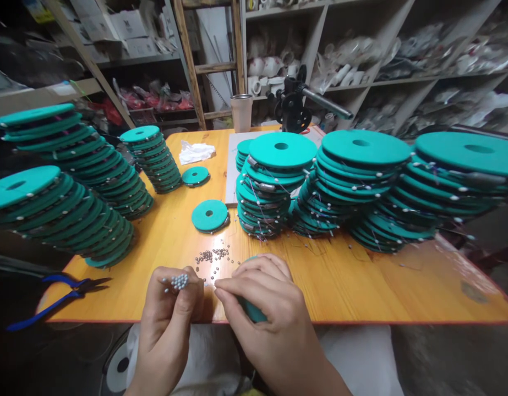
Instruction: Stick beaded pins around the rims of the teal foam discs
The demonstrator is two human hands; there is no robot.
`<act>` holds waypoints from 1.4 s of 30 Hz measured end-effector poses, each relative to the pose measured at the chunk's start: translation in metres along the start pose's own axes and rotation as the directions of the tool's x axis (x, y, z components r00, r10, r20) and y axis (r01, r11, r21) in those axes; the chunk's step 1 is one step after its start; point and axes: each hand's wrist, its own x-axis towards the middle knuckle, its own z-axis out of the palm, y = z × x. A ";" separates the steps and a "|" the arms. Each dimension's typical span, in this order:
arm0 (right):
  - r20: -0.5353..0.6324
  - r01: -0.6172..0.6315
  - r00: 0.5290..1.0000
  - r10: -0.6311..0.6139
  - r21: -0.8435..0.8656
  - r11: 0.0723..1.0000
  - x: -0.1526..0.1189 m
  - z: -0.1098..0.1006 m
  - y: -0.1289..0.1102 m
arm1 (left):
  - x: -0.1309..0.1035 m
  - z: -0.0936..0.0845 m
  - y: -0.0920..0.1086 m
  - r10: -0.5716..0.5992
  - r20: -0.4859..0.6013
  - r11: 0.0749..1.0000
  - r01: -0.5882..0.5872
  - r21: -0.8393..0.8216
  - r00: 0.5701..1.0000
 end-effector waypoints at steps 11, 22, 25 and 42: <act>-0.006 0.003 1.000 -0.003 -0.004 1.000 0.001 0.000 -0.001 | 0.003 0.001 0.002 0.028 0.019 0.998 -0.029 0.048 0.999; -0.036 0.000 0.999 0.000 0.004 1.000 0.001 -0.001 -0.001 | 0.002 0.003 0.007 0.026 0.066 0.991 -0.034 0.132 0.997; -0.041 -0.001 0.999 0.001 0.000 1.000 0.001 -0.002 0.000 | 0.004 0.003 0.009 -0.014 0.158 0.987 -0.011 0.161 0.987; 0.187 0.156 0.978 -0.094 -0.352 0.923 -0.022 -0.032 0.014 | 0.016 0.013 0.024 -0.095 -0.197 0.891 -0.005 -0.454 0.976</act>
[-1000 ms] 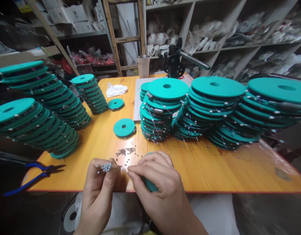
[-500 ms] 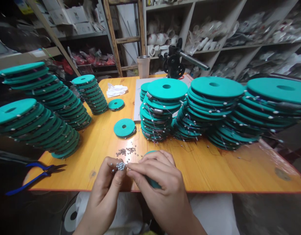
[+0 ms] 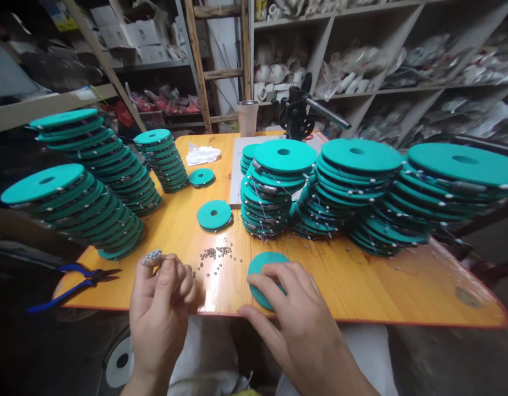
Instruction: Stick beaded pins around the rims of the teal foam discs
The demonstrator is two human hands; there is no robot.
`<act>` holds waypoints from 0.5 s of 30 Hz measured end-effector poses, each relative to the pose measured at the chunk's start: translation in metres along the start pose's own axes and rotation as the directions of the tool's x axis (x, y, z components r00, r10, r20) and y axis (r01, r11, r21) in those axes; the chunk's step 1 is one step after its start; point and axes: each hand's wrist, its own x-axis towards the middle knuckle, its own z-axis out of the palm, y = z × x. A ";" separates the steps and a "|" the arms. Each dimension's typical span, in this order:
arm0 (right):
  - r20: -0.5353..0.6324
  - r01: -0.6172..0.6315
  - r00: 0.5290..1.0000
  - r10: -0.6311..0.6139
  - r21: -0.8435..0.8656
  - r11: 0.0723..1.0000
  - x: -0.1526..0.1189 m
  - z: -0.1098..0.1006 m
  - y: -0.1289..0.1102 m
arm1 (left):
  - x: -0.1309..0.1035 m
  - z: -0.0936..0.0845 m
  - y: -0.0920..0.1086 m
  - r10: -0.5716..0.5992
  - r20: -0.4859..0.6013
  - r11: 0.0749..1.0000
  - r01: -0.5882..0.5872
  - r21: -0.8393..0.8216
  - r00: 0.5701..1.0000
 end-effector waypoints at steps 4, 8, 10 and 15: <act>0.093 0.061 0.994 -0.048 -0.137 0.989 -0.005 -0.010 0.009 | 0.010 -0.013 0.020 0.123 0.021 0.987 -0.125 0.103 0.992; 0.192 0.061 0.981 -0.027 -0.173 0.983 0.003 -0.018 0.009 | 0.032 -0.037 0.035 0.201 0.046 0.958 -0.206 0.197 0.979; 0.247 0.056 0.969 -0.024 -0.124 0.991 0.016 -0.021 -0.001 | 0.041 -0.045 0.035 0.169 0.059 0.962 -0.178 0.209 0.984; 0.319 0.186 0.935 -0.156 -0.065 0.980 0.082 -0.006 -0.038 | 0.044 -0.053 0.026 0.033 0.123 0.995 -0.045 0.090 0.992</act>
